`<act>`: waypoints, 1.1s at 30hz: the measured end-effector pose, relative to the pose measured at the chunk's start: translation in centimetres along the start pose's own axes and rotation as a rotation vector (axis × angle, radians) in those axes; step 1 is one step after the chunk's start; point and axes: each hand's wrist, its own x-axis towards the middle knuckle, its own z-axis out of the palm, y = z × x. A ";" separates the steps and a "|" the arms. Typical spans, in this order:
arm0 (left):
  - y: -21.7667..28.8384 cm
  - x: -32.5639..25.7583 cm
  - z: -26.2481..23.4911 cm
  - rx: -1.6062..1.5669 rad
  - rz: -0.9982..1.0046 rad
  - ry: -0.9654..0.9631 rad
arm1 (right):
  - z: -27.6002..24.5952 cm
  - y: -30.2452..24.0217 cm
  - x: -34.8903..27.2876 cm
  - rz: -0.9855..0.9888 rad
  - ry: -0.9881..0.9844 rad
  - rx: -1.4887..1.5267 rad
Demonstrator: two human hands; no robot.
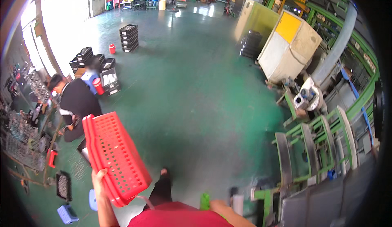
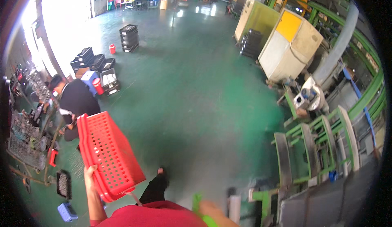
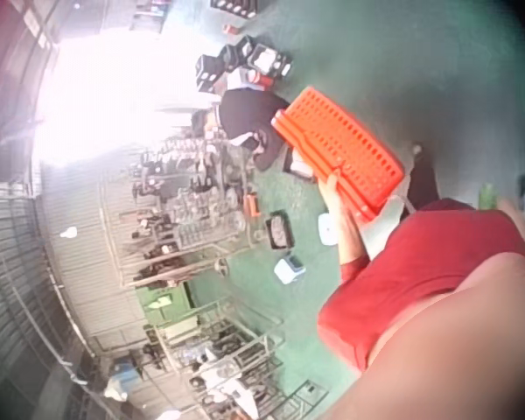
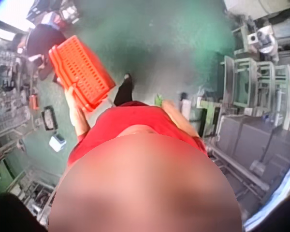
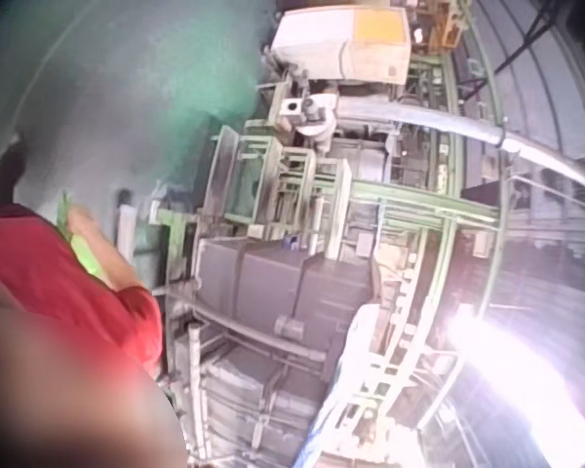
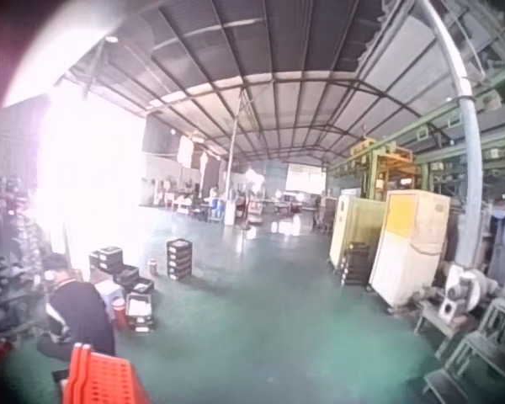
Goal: The person wipes the inside of a red plastic basket with a cloth, then moves to a table to wipe the exterior of several cardboard boxes. They rinse the cloth in a bucket of water and continue wiping the boxes. Finally, they carry a stack of red baskets across the factory floor.
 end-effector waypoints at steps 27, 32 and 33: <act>-19.9 118.6 76.6 0.158 -0.009 0.107 | -116.5 18.8 87.9 -0.071 0.057 -0.005; -27.2 144.1 89.7 0.285 -0.016 0.168 | -136.4 19.2 107.9 0.015 0.019 -0.008; -28.8 149.0 93.2 0.282 -0.101 0.221 | -141.0 19.8 110.8 0.071 0.048 -0.008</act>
